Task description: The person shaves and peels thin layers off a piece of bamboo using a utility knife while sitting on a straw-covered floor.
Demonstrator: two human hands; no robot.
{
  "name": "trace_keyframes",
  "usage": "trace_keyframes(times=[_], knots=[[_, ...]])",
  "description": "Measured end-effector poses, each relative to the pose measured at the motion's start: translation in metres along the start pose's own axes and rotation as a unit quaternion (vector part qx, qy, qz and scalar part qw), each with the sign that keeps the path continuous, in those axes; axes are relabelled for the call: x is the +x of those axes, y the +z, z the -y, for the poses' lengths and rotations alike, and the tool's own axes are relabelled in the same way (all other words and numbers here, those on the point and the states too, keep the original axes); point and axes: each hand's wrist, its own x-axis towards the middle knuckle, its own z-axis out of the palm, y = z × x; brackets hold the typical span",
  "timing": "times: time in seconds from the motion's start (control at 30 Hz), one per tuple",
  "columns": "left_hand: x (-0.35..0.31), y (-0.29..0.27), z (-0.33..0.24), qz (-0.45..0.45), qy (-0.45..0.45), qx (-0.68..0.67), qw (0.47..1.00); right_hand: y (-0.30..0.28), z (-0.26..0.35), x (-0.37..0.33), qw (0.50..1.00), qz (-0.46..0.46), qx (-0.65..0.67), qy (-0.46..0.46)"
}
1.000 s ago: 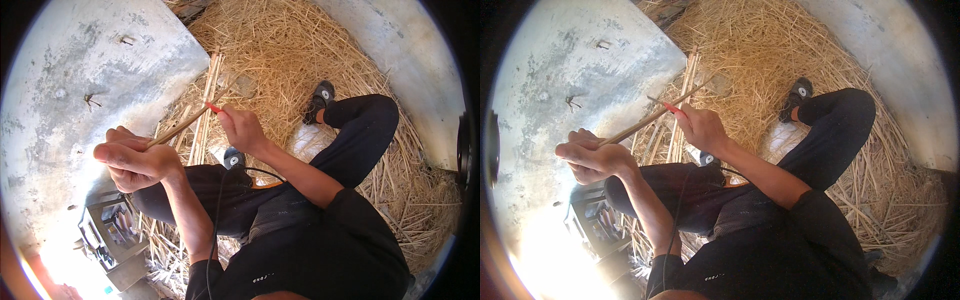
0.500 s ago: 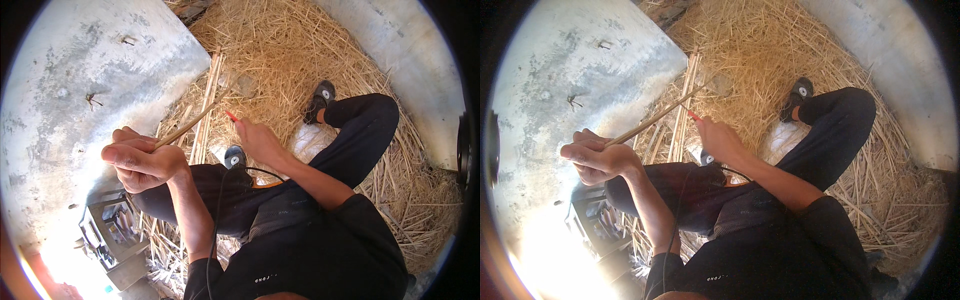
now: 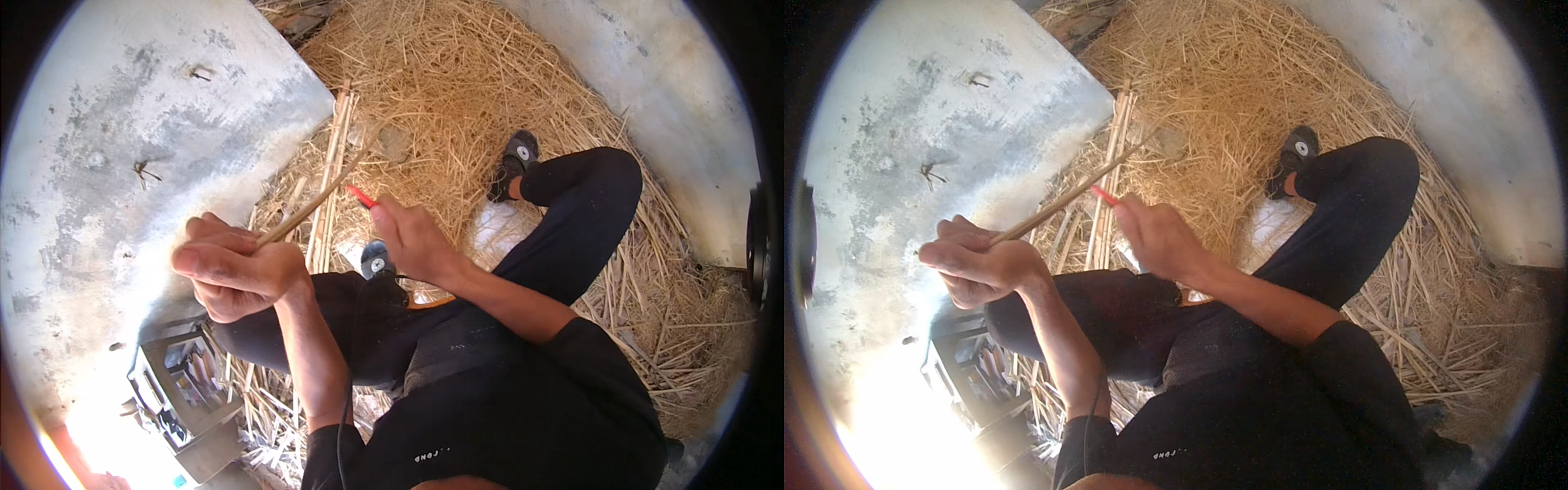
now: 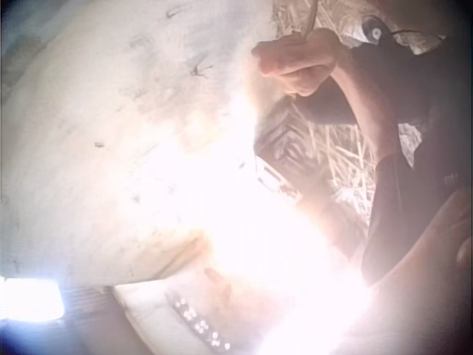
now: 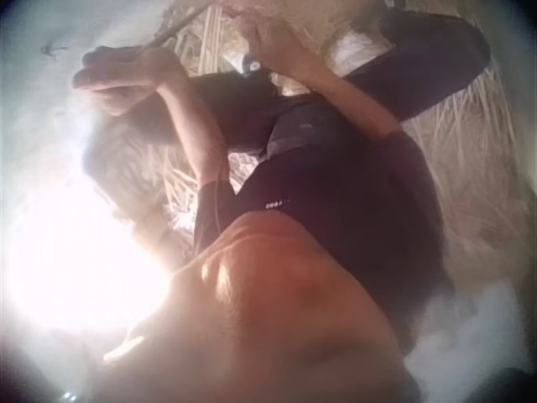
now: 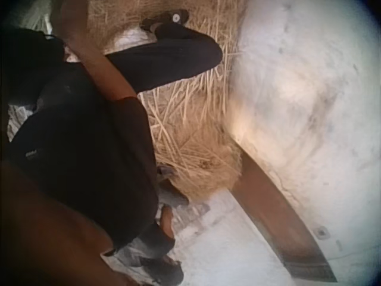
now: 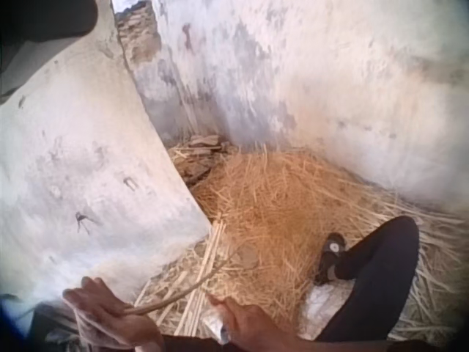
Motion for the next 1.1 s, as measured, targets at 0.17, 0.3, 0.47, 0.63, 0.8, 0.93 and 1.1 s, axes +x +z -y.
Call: trace_keyframes(times=[0.17,0.3,0.47,0.63,0.8,0.93,1.1], knots=[[0.005,0.001,0.001,0.024,-0.015,0.072,0.997,0.018,-0.029,0.008,0.990,-0.025,-0.027,-0.133],[0.018,-0.022,0.026,-0.013,-0.045,0.170,0.984,0.020,0.011,0.024,0.994,0.016,-0.061,-0.084],[0.007,-0.011,0.011,-0.002,-0.035,0.161,0.986,0.019,0.040,0.013,0.989,-0.062,0.004,-0.136],[0.010,-0.016,0.015,0.000,-0.024,0.155,0.988,0.014,0.030,0.015,0.994,0.002,-0.105,-0.031],[0.007,-0.009,0.008,-0.003,-0.023,0.145,0.989,0.002,0.073,0.007,0.982,-0.085,-0.027,-0.165],[0.001,-0.003,-0.004,0.022,-0.002,0.121,0.992,0.004,0.017,0.012,0.982,-0.022,-0.186,0.007],[0.002,-0.012,0.001,0.023,0.011,0.141,0.990,-0.009,0.059,0.006,0.994,-0.037,-0.093,-0.053]])
